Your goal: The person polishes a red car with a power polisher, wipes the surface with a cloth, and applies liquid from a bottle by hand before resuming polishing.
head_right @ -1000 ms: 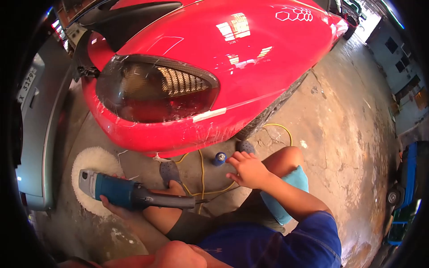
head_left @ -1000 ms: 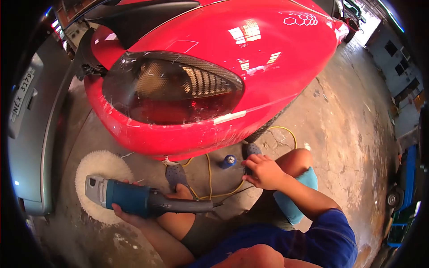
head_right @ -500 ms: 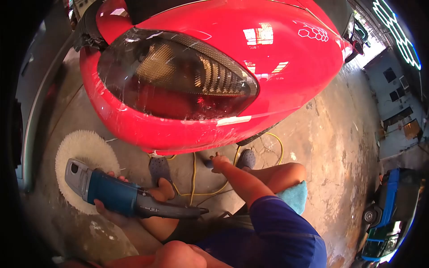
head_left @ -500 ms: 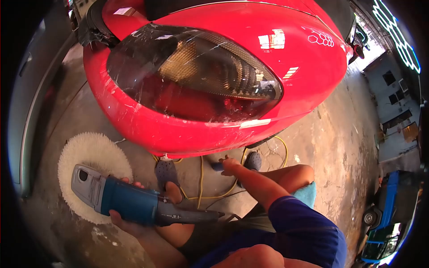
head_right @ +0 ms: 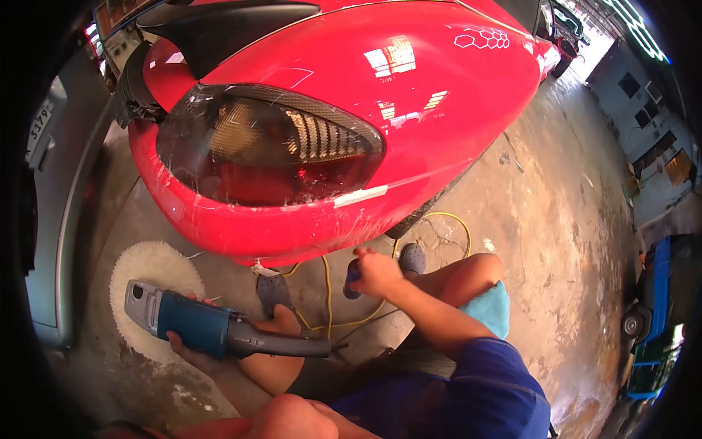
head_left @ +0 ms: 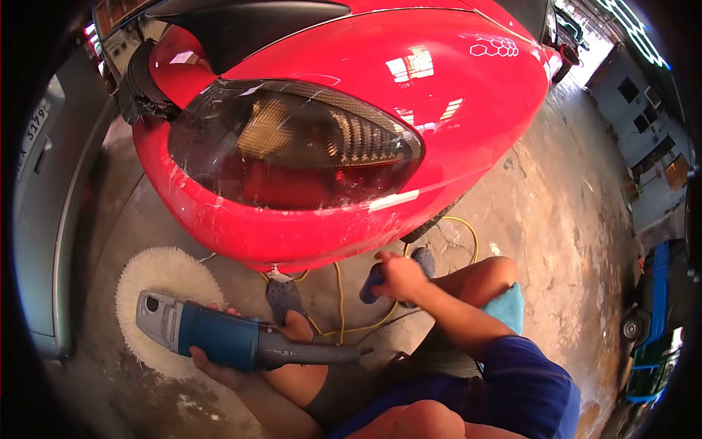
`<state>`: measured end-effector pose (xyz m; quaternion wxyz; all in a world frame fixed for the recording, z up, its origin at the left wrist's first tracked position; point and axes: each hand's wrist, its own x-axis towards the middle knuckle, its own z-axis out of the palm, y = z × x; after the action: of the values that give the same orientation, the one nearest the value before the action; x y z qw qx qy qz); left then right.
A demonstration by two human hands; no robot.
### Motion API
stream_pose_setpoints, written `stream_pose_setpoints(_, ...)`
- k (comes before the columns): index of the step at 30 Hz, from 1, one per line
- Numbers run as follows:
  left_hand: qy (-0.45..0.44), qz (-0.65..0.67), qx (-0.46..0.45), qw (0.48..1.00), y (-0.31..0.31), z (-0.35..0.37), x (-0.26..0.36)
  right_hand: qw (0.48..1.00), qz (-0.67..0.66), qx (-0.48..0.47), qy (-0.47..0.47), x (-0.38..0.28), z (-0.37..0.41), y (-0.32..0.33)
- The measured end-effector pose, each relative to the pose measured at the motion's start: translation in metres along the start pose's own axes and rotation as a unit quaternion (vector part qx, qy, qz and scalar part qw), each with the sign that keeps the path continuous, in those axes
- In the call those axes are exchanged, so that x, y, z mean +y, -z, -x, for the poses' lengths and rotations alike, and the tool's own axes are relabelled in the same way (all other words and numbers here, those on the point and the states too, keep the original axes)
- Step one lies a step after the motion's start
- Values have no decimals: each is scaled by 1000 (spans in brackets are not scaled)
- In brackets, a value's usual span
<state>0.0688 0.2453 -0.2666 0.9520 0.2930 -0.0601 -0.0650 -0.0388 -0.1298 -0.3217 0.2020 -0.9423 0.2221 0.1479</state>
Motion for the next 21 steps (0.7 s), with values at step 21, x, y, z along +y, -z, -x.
stream_pose_setpoints(21, 0, -32, 52, 998, -30, -7, -4, 941, 9, 289, 174, 45, 195, 244)
